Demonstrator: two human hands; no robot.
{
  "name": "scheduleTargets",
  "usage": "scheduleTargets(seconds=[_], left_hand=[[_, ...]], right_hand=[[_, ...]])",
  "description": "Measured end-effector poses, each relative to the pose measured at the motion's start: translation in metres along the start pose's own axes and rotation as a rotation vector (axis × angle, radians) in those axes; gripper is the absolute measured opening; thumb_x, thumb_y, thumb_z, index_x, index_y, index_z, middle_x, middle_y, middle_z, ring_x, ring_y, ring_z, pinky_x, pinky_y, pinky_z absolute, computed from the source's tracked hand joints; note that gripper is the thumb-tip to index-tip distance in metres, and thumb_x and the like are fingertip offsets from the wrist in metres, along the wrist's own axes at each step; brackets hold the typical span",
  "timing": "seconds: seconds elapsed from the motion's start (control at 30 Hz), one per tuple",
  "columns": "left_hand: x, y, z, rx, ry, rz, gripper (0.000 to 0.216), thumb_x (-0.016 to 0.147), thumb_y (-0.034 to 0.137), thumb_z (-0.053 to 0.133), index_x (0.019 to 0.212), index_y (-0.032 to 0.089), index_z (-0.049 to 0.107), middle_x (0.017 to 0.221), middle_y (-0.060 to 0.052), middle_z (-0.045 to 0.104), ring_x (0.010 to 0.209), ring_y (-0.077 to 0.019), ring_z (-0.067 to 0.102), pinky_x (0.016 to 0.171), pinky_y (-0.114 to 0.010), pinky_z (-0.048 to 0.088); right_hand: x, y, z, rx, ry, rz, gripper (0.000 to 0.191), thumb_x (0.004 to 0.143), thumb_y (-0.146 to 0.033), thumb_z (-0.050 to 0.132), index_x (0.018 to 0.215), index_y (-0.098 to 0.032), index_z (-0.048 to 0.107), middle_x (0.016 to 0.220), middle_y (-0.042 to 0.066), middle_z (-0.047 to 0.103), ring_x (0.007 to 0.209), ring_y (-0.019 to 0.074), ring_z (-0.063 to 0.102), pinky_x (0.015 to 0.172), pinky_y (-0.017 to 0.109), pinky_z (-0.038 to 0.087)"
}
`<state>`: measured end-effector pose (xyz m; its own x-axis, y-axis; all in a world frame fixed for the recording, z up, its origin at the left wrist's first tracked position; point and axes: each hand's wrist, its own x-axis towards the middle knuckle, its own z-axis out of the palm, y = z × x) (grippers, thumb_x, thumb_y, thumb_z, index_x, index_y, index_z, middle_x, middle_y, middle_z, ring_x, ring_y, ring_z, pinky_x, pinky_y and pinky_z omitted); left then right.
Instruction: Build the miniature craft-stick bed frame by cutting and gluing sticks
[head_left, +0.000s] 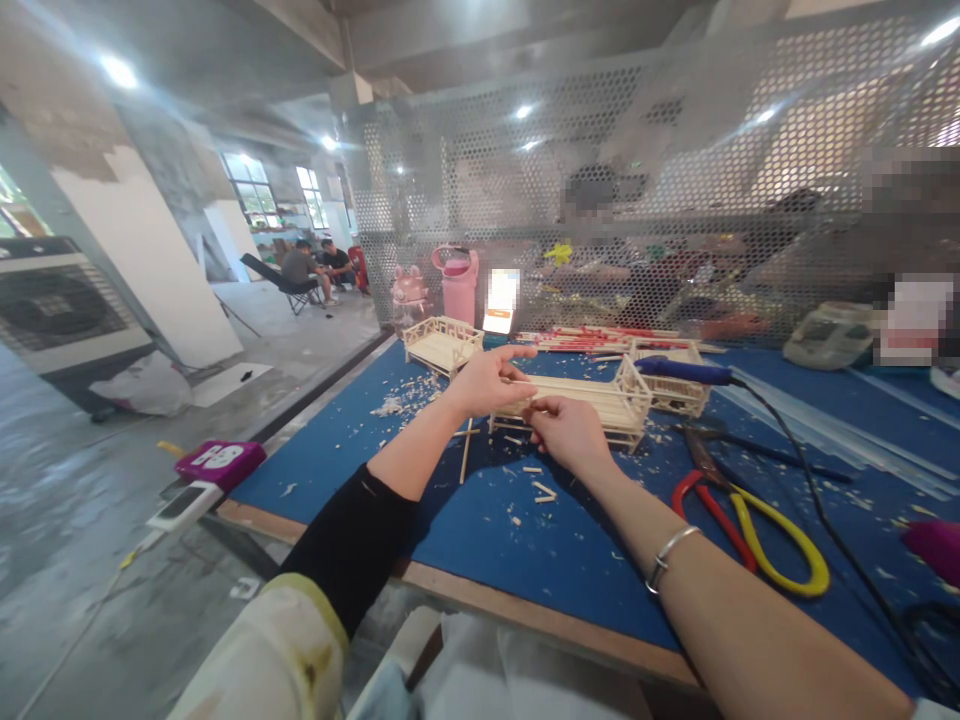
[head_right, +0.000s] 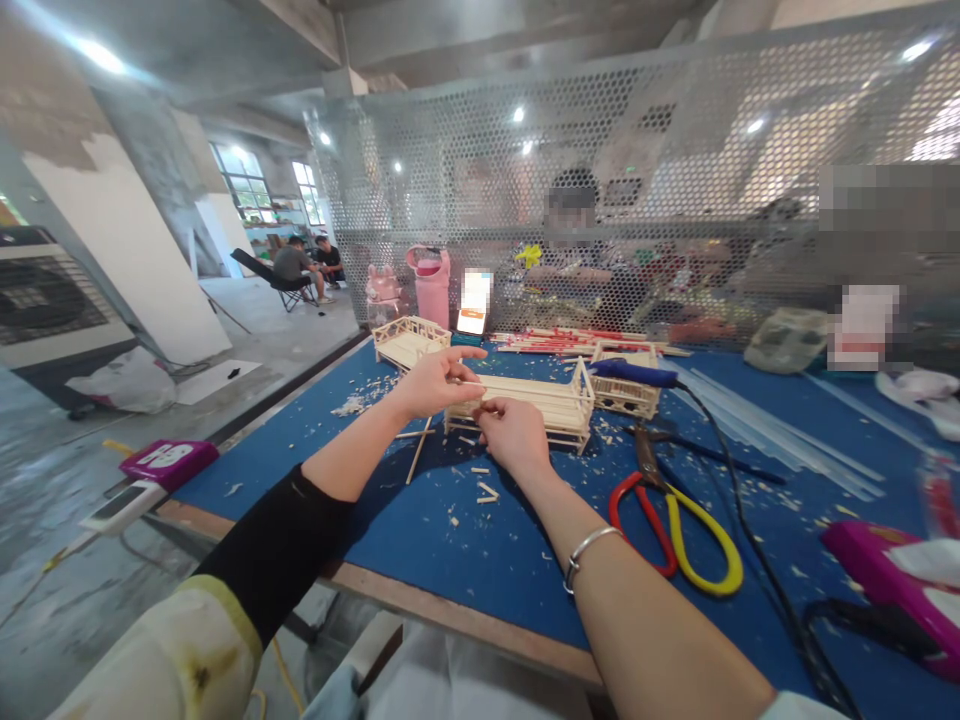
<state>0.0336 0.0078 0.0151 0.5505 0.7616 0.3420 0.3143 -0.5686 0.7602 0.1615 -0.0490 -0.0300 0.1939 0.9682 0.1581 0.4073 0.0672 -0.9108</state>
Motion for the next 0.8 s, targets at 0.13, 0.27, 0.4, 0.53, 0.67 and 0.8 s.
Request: scheduleTargets(seconds=[0.13, 0.27, 0.4, 0.53, 0.67, 0.8], left_hand=[[-0.0003, 0.0020, 0.0009, 0.078, 0.032, 0.012, 0.054, 0.067, 0.017, 0.063, 0.120, 0.012, 0.052, 0.075, -0.004, 0.068, 0.068, -0.0117, 0.061, 0.068, -0.024, 0.045], [-0.0007, 0.0017, 0.0010, 0.058, 0.030, 0.006, 0.051, 0.068, 0.017, 0.063, 0.119, 0.012, 0.052, 0.075, -0.003, 0.069, 0.068, -0.0119, 0.061, 0.068, -0.024, 0.046], [0.0001, -0.0005, 0.0007, 0.030, 0.025, 0.016, 0.048, 0.071, 0.018, 0.060, 0.118, 0.011, 0.052, 0.073, -0.004, 0.069, 0.068, -0.0120, 0.061, 0.068, -0.024, 0.046], [0.0014, -0.0011, 0.0008, -0.072, 0.012, -0.017, 0.038, 0.081, 0.016, 0.046, 0.118, 0.011, 0.051, 0.075, -0.005, 0.068, 0.069, -0.0127, 0.062, 0.065, -0.024, 0.046], [0.0007, 0.0019, 0.0005, -0.112, 0.032, -0.030, 0.038, 0.080, 0.010, 0.041, 0.115, 0.012, 0.053, 0.085, -0.006, 0.068, 0.078, -0.0130, 0.063, 0.072, -0.025, 0.046], [0.0004, 0.0029, 0.0002, -0.120, 0.028, -0.053, 0.039, 0.079, 0.009, 0.040, 0.116, 0.012, 0.052, 0.081, -0.005, 0.068, 0.077, -0.0130, 0.062, 0.073, -0.025, 0.045]], right_hand=[[0.0000, 0.0007, -0.0008, 0.002, 0.009, -0.003, 0.016, 0.070, -0.032, 0.056, 0.067, -0.018, 0.064, 0.040, -0.004, 0.052, 0.036, 0.0114, 0.049, 0.040, 0.022, 0.037], [0.0012, 0.0026, -0.0014, 0.016, 0.024, 0.004, 0.016, 0.068, -0.031, 0.057, 0.072, -0.018, 0.065, 0.040, -0.004, 0.052, 0.035, 0.0122, 0.049, 0.039, 0.022, 0.037], [0.0019, 0.0042, -0.0011, 0.029, 0.031, 0.001, 0.016, 0.068, -0.032, 0.057, 0.071, -0.019, 0.065, 0.040, -0.005, 0.052, 0.035, 0.0118, 0.049, 0.040, 0.022, 0.038], [0.0016, 0.0032, 0.0004, 0.047, 0.027, 0.007, 0.016, 0.070, -0.031, 0.056, 0.069, -0.018, 0.065, 0.039, -0.005, 0.051, 0.034, 0.0110, 0.048, 0.039, 0.022, 0.037], [0.0011, 0.0018, 0.0013, 0.063, 0.029, 0.017, 0.017, 0.071, -0.032, 0.056, 0.067, -0.018, 0.064, 0.039, -0.005, 0.050, 0.034, 0.0104, 0.046, 0.039, 0.021, 0.035], [0.0011, 0.0017, 0.0007, 0.080, 0.026, 0.022, 0.017, 0.070, -0.034, 0.057, 0.067, -0.018, 0.064, 0.038, -0.006, 0.050, 0.033, 0.0098, 0.045, 0.037, 0.021, 0.034]])
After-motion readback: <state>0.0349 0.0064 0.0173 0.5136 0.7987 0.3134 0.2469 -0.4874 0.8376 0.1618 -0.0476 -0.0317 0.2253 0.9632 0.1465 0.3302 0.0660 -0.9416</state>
